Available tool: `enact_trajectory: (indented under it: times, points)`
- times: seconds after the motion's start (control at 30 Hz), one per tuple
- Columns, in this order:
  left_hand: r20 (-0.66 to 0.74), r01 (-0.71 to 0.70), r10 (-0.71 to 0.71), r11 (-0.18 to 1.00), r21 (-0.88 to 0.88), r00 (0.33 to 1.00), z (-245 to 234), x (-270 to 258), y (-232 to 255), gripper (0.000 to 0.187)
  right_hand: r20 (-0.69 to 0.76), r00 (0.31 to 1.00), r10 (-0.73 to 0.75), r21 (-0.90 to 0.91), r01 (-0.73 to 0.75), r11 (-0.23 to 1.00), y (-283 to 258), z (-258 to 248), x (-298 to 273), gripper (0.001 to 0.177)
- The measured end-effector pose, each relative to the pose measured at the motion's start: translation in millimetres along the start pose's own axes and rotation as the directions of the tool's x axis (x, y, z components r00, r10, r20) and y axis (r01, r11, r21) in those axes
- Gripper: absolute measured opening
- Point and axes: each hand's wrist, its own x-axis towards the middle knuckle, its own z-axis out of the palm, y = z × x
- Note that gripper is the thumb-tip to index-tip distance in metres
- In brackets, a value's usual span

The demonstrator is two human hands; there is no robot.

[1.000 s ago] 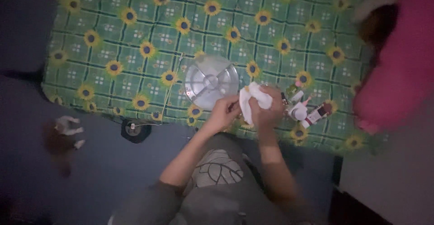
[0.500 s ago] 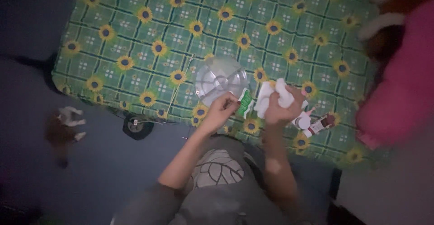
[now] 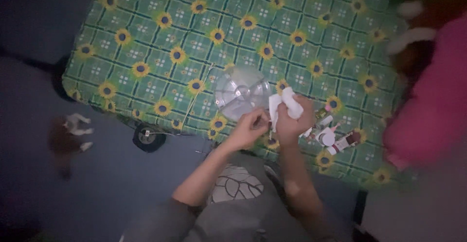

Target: Organizing various medications from blister packs and bottles into a circular pill organizer.

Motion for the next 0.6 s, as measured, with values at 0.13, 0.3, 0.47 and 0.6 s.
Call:
enact_trajectory:
  times: [0.13,0.3,0.47,0.6]
  points:
    - [0.065,0.104,-0.096,0.984,-0.141,0.993,-3.2,-2.9,-3.7,0.009,-0.033,0.983,-0.183,-0.283,0.166,0.945,6.3,-5.2,16.2,0.036]
    - [0.113,0.244,-0.217,0.846,-0.475,0.97,-2.4,4.7,-7.2,0.007,-0.107,0.987,0.121,-0.003,-0.122,0.993,25.2,-15.2,25.3,0.032]
    - [0.004,0.179,-0.195,0.89,-0.419,0.981,-1.8,11.7,-31.7,0.008,-0.176,0.982,0.071,0.072,-0.059,0.996,14.1,-23.1,35.8,0.034]
    - [-0.103,0.134,-0.194,0.897,-0.421,0.976,6.2,19.4,-33.8,0.006,-0.147,0.987,0.061,0.043,-0.055,0.998,13.0,-13.3,21.3,0.034]
